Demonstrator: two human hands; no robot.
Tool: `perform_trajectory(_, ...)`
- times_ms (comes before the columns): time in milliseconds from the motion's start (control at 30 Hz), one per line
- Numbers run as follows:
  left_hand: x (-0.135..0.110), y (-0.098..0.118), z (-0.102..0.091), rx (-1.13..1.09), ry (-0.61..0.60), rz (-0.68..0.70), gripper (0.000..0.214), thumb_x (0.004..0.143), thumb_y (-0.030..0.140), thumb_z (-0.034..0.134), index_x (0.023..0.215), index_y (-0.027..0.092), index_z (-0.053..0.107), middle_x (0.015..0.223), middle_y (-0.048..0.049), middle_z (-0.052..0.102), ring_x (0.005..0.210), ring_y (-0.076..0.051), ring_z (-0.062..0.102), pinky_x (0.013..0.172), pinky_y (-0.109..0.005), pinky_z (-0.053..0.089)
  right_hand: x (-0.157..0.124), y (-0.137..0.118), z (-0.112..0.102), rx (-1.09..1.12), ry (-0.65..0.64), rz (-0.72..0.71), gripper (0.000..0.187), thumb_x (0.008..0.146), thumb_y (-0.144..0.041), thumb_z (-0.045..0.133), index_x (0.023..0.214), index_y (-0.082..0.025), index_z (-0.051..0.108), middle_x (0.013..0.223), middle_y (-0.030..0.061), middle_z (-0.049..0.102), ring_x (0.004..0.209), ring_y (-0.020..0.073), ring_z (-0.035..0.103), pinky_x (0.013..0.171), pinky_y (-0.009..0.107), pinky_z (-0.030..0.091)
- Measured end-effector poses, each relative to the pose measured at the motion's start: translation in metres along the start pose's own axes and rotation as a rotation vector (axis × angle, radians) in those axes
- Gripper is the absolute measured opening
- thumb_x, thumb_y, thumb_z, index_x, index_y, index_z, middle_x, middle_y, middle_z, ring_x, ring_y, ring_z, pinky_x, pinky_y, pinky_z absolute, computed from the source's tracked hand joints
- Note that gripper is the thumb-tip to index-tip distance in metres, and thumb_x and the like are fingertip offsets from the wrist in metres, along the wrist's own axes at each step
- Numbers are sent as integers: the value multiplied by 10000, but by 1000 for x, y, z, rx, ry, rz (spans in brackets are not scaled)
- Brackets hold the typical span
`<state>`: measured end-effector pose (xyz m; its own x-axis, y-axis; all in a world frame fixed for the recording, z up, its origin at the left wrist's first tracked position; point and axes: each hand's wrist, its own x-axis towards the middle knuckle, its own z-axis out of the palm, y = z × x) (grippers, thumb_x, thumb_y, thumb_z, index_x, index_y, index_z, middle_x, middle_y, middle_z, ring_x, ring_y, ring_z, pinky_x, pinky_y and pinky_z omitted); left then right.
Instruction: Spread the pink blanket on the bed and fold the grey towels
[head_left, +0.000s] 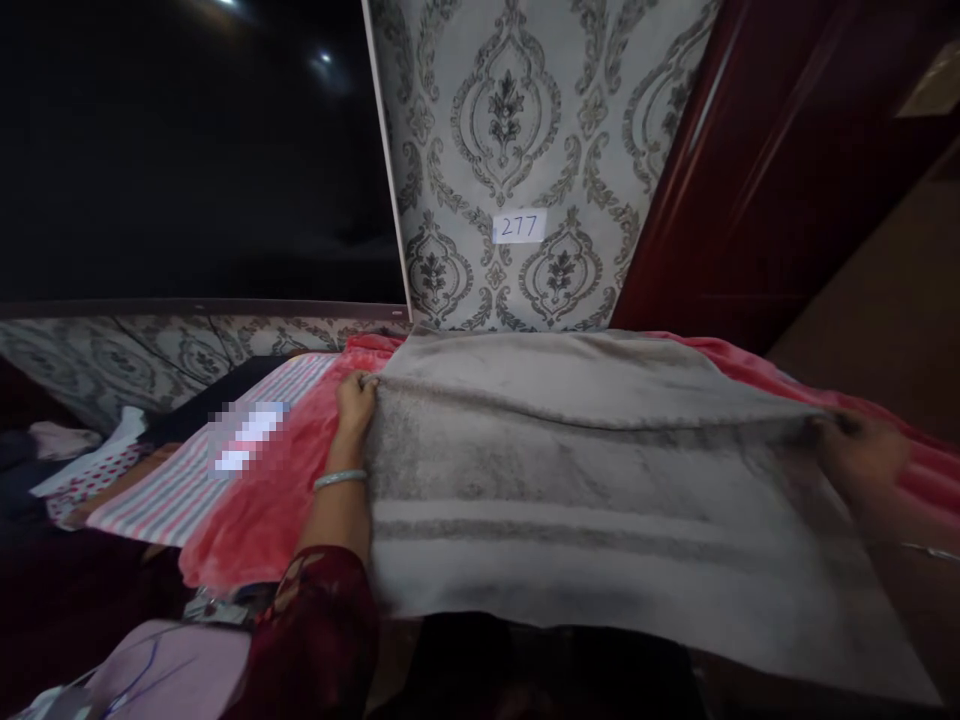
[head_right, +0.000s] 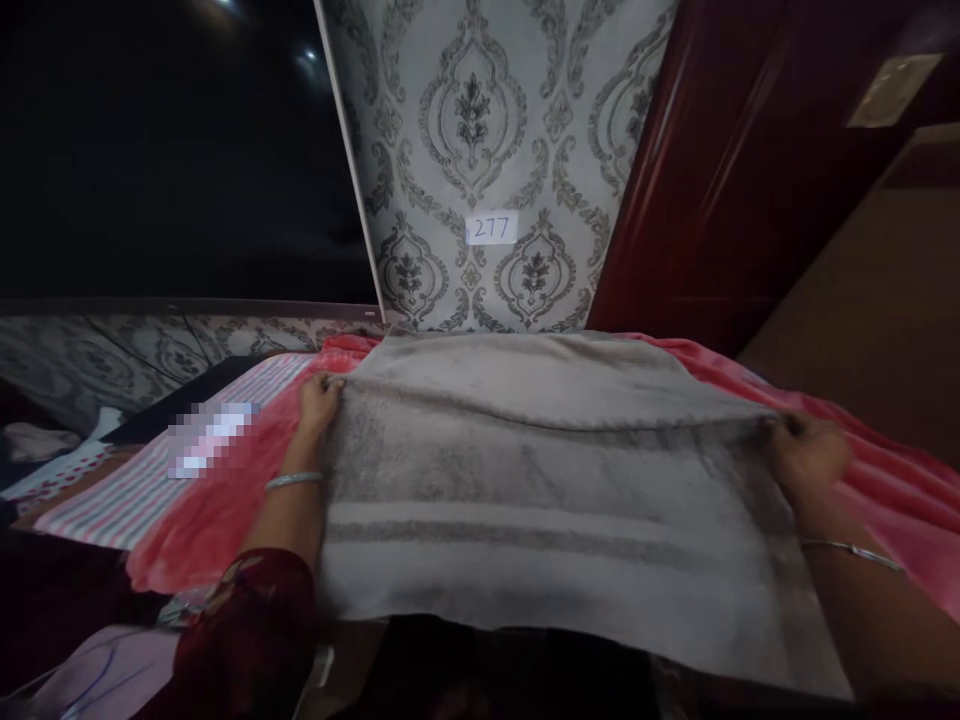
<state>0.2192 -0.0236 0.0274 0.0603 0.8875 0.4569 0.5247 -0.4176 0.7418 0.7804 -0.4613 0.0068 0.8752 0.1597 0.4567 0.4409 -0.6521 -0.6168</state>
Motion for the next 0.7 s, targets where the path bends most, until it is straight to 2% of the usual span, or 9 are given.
perform_trajectory(133,-4,7,-22,5,7,29,108,740,302,560,784,209,596,806,-44,663,832,-238,604,832,-340,467,-4,-17,-33,35,11,92,378,723,-289,551,990,-116,754,776,114,643,787,273,573,780,388,435)
perform_trajectory(333,-27,1,-58,34,-65,104,102,718,308,561,759,220,591,761,-13,660,788,-215,618,765,-311,492,-32,-19,-58,38,35,195,117,707,-230,589,758,-170,676,674,63,579,801,265,576,799,371,436)
perform_trajectory(400,-38,-5,-68,70,-112,141,102,707,318,561,744,226,586,746,-16,661,769,-215,621,744,-308,499,-48,-14,-63,73,31,192,29,690,-210,595,692,-193,619,666,53,575,818,268,589,817,376,441)
perform_trajectory(467,-53,-11,-78,88,-134,189,121,709,341,558,754,233,589,778,-29,681,771,-221,630,743,-314,510,-65,-5,-68,133,16,195,28,673,-203,599,657,-208,577,679,51,595,841,273,608,838,379,449)
perform_trajectory(600,-87,-24,-97,127,-71,307,220,781,426,522,832,232,612,935,-82,720,882,-250,658,814,-351,530,-97,18,-74,177,-40,263,59,646,-236,618,636,-221,562,680,54,613,872,303,639,835,398,472)
perform_trajectory(700,-110,-35,-106,209,-69,344,253,798,450,510,854,225,611,932,-101,721,899,-268,664,834,-379,536,-108,37,-75,149,-102,308,69,626,-260,634,626,-233,571,715,57,643,897,313,653,851,412,493)
